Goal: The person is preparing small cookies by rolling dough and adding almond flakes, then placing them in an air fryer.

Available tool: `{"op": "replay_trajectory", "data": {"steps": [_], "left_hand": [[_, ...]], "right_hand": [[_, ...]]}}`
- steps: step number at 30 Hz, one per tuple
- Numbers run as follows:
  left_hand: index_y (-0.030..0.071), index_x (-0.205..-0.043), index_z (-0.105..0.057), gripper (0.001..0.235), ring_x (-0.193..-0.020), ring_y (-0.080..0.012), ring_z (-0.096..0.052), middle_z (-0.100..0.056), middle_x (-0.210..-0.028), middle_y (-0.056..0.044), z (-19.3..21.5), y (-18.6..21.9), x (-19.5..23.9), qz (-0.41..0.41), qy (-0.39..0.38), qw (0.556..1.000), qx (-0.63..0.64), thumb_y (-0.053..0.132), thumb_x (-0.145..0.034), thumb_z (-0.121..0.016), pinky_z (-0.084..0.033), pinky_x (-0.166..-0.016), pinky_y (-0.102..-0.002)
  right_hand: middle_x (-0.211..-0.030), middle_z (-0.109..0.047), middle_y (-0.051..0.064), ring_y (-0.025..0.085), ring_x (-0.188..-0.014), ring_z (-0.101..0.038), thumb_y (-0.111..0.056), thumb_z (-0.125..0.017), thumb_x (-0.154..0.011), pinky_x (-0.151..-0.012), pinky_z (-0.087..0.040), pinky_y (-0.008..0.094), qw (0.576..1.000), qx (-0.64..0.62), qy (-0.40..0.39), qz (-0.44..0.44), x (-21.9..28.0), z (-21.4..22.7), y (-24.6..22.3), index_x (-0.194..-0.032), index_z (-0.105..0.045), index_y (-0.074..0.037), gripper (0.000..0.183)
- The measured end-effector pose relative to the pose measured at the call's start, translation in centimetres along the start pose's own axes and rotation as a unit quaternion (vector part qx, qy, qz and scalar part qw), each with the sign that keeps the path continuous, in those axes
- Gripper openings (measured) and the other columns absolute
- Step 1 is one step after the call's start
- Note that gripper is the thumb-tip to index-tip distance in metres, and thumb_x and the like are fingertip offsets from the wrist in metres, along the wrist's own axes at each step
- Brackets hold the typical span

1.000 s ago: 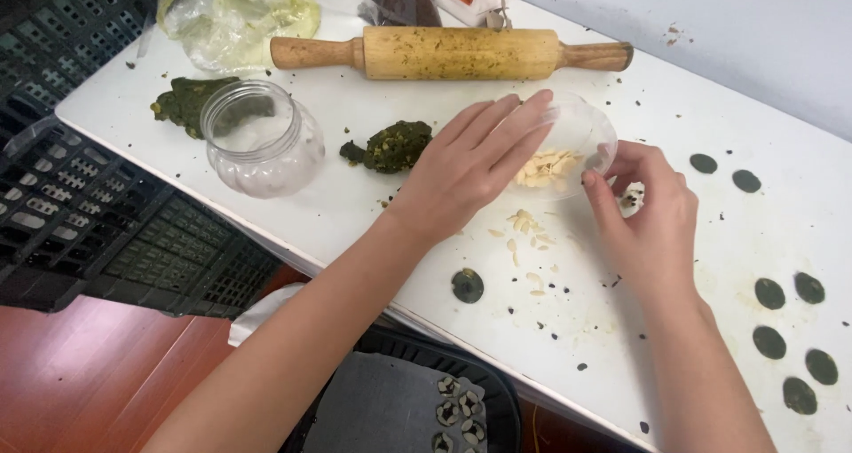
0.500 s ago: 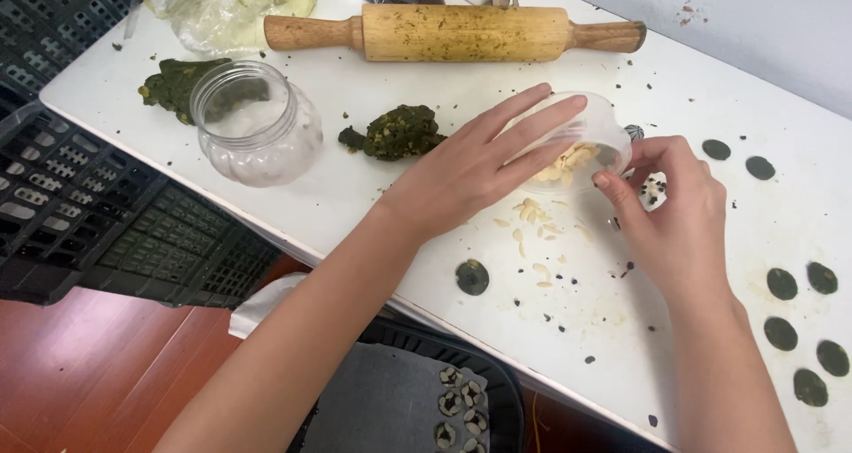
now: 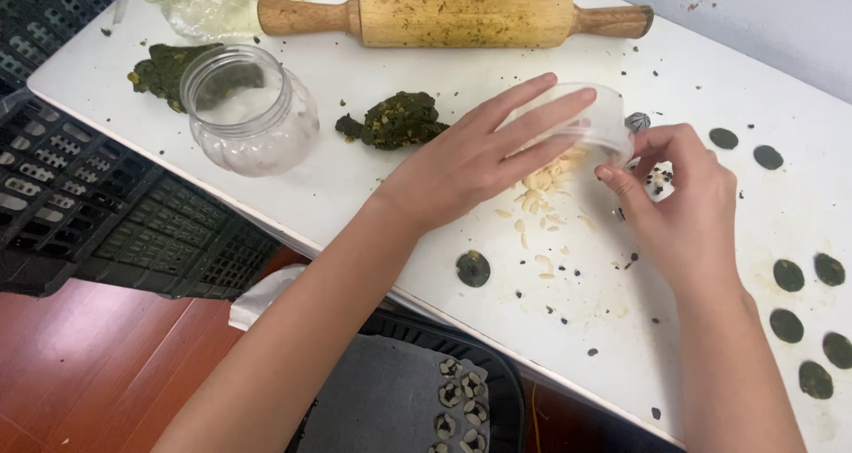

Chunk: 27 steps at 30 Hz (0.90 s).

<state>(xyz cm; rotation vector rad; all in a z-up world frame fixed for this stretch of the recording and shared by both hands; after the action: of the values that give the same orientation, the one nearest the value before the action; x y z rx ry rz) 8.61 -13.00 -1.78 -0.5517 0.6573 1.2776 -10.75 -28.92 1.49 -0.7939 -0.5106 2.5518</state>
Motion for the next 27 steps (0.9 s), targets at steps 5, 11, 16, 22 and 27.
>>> {"op": "replay_trajectory", "data": {"steps": [5,11,16,22,27], "left_hand": [[0.007,-0.155,-0.048,0.065,-0.156,-0.0298,-0.036,-0.029,-0.169,-0.005,0.4,0.0,-0.2,0.034,0.008,0.998,0.06,0.004,-0.094,-0.069,-0.041,-0.129,-0.04],[0.0,-0.15,-0.047,0.056,-0.152,-0.0281,-0.038,-0.03,-0.164,-0.01,0.6,-0.1,0.1,0.039,0.025,0.998,0.036,0.0,-0.097,-0.067,-0.043,-0.128,-0.037],[0.0,-0.146,-0.052,0.049,-0.149,-0.0276,-0.041,-0.032,-0.163,-0.007,-0.3,-0.8,-0.1,0.015,0.039,0.999,0.02,0.003,-0.1,-0.067,-0.043,-0.128,-0.035],[-0.002,-0.14,-0.056,0.046,-0.136,-0.0267,-0.048,-0.036,-0.161,-0.004,-0.5,-0.7,0.0,-0.01,0.061,0.997,-0.045,-0.006,-0.096,-0.067,-0.051,-0.114,-0.03],[-0.002,-0.136,-0.061,0.04,-0.11,-0.0207,-0.051,-0.038,-0.161,0.001,-0.9,-0.8,0.1,0.008,0.066,0.998,-0.013,-0.01,-0.097,-0.068,-0.055,-0.095,-0.024]], "right_hand": [[-0.103,-0.074,0.006,0.015,-0.096,-0.071,-0.012,-0.086,-0.099,-0.077,-0.048,0.029,0.999,-0.035,0.013,-0.001,0.0,-0.2,1.0,-0.114,-0.062,-0.003,0.03],[-0.103,-0.074,0.007,0.015,-0.094,-0.07,-0.012,-0.087,-0.1,-0.078,-0.048,0.028,0.999,-0.025,0.03,0.01,0.1,-0.5,0.9,-0.114,-0.059,-0.001,0.033],[-0.098,-0.074,0.009,0.017,-0.09,-0.07,-0.019,-0.091,-0.091,-0.078,-0.049,0.03,0.999,0.036,-0.007,-0.005,-0.2,-0.3,0.5,-0.111,-0.058,-0.003,0.042],[-0.096,-0.074,0.009,0.02,-0.093,-0.072,-0.021,-0.091,-0.096,-0.083,-0.052,0.032,0.998,0.059,0.001,0.015,0.4,-0.5,0.8,-0.108,-0.057,-0.002,0.041],[-0.092,-0.073,0.009,0.02,-0.092,-0.073,-0.018,-0.091,-0.094,-0.082,-0.053,0.033,0.999,0.048,-0.002,0.018,0.3,-0.2,0.9,-0.108,-0.056,-0.003,0.041]]}}
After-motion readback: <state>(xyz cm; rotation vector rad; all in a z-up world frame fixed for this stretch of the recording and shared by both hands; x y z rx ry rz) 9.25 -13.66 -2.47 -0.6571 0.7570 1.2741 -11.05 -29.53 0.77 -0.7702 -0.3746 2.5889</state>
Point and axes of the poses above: each hand's wrist, its own x-axis away from the middle knuckle, its own z-axis out of the back of the hand, y = z × x, the point moved 1 cm from there along -x, towards the middle knuckle
